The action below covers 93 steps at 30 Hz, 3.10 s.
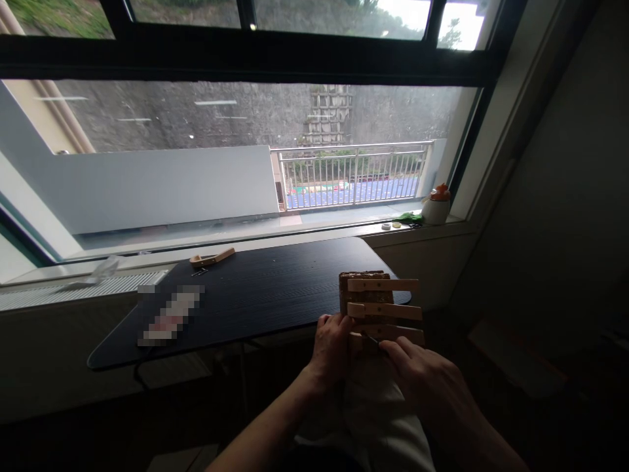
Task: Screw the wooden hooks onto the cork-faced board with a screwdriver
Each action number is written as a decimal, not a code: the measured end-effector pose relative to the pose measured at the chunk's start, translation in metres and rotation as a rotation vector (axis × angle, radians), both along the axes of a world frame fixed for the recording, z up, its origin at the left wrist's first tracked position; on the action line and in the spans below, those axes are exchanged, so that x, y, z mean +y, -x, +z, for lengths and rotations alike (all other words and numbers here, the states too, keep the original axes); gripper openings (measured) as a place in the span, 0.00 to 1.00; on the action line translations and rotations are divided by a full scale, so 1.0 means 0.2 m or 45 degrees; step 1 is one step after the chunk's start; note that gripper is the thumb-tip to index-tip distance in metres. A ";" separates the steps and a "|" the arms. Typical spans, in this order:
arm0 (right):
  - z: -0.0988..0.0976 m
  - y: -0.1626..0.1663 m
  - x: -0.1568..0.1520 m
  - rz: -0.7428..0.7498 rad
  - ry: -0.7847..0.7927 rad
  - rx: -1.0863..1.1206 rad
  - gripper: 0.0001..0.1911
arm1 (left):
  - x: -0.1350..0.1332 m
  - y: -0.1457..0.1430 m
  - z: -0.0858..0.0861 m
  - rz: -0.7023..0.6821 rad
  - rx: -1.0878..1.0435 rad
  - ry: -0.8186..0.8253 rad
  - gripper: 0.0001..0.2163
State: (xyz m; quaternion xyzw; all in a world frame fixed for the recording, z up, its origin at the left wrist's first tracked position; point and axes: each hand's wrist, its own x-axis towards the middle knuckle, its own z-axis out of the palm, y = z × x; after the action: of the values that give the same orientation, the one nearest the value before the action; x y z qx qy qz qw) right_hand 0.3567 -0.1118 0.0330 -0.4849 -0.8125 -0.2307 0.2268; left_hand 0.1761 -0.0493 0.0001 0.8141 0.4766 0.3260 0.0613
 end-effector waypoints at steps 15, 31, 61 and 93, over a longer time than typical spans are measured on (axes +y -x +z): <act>0.03 0.01 0.00 -0.010 0.057 0.056 0.12 | 0.00 0.00 0.01 -0.016 -0.014 0.013 0.08; 0.01 0.01 -0.03 -0.052 0.161 0.184 0.13 | 0.00 -0.01 0.01 -0.032 -0.048 -0.034 0.08; 0.01 0.00 0.02 0.144 0.050 0.246 0.13 | 0.00 0.00 0.01 -0.019 -0.014 0.020 0.09; 0.06 0.01 0.01 0.102 0.081 0.367 0.11 | -0.01 0.00 0.02 0.004 0.018 0.002 0.07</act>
State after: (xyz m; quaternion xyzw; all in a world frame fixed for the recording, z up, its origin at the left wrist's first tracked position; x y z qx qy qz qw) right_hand 0.3539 -0.1101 0.0446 -0.4871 -0.7973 -0.1235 0.3344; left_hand 0.1770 -0.0506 0.0043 0.8156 0.4786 0.3201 0.0580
